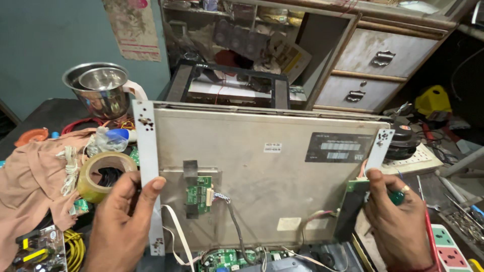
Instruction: The person works on the back of a disassembled LCD monitor panel, using a screwdriver to remove screws from the metal frame. They then use pliers to manipulate and remove a small metal bracket or connector from the edge of the panel. The workspace is cluttered with various electronic components and tools.
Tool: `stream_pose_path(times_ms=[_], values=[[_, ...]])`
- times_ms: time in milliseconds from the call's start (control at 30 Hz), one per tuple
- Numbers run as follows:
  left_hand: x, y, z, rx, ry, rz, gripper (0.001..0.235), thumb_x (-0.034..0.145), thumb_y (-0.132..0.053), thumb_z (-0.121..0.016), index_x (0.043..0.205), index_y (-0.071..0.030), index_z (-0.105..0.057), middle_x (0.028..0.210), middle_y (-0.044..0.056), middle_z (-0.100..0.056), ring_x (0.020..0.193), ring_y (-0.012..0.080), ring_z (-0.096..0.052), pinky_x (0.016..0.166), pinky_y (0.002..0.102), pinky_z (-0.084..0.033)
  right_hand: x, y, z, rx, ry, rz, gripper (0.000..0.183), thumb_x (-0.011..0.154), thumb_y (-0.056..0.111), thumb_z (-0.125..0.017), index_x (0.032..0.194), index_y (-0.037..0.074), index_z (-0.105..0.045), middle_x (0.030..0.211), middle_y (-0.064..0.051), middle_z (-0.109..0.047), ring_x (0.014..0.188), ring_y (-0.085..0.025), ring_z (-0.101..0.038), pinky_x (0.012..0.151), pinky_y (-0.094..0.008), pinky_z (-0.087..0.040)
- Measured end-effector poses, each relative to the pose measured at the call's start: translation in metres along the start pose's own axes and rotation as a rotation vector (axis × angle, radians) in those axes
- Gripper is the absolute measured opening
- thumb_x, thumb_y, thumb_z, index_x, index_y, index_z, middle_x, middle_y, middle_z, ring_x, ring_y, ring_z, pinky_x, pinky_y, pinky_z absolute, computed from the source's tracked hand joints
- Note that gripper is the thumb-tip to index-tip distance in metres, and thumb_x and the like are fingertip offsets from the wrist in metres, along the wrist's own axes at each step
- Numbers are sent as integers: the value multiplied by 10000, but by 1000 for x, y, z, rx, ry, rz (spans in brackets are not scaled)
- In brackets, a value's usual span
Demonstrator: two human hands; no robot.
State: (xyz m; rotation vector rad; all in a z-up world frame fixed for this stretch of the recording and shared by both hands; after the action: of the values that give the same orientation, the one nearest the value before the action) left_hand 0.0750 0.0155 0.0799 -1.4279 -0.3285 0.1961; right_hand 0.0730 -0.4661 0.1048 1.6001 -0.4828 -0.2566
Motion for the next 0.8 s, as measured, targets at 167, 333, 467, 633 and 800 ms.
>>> stream_pose_path(times_ms=[167,333,467,633,800], values=[[2,6,0,-14,-2,-23,254,970,-279,-675,995,-26,-684,724,-45,-579,644,29,-448,557,217,-360,9,-7,-7,44,36,10,249,1021,253,-645,904,35,-622,617,88,-414,481,-20,-315,431,-227,-213],[7,6,-9,-14,-29,-31,275,954,-289,-670,1028,-25,-684,750,-43,-631,665,30,-508,576,221,-420,27,-20,-15,19,65,11,238,1011,257,-664,888,59,-619,604,99,-395,446,-9,-280,395,-229,-172],[11,8,-8,192,-91,10,360,961,-362,-673,1021,-8,-699,696,29,-617,625,84,-496,551,277,-417,42,-36,-21,-47,37,-37,230,993,265,-686,888,66,-640,610,99,-396,449,-10,-284,400,-232,-166],[25,22,-19,202,-134,-7,416,965,-418,-634,1069,-20,-693,712,67,-641,646,112,-521,584,311,-457,65,-42,-40,-159,115,118,252,1015,248,-683,859,51,-676,733,122,-551,641,17,-408,543,-189,-309],[41,46,-32,300,-156,31,499,1010,-473,-521,1185,-18,-623,833,164,-691,737,245,-631,711,401,-509,76,-65,-45,-414,41,105,363,1014,334,-686,804,38,-671,670,73,-509,625,-39,-407,535,-245,-345]])
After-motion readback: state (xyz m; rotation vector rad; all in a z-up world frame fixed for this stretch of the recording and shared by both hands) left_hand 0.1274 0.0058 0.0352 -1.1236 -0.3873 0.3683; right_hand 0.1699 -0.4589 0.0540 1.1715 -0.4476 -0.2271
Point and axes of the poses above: each hand's wrist, its own x-axis towards the middle knuckle, its own z-axis out of the back of the hand, y = z × x, the point moved 10 cm from there along x, towards the middle knuckle
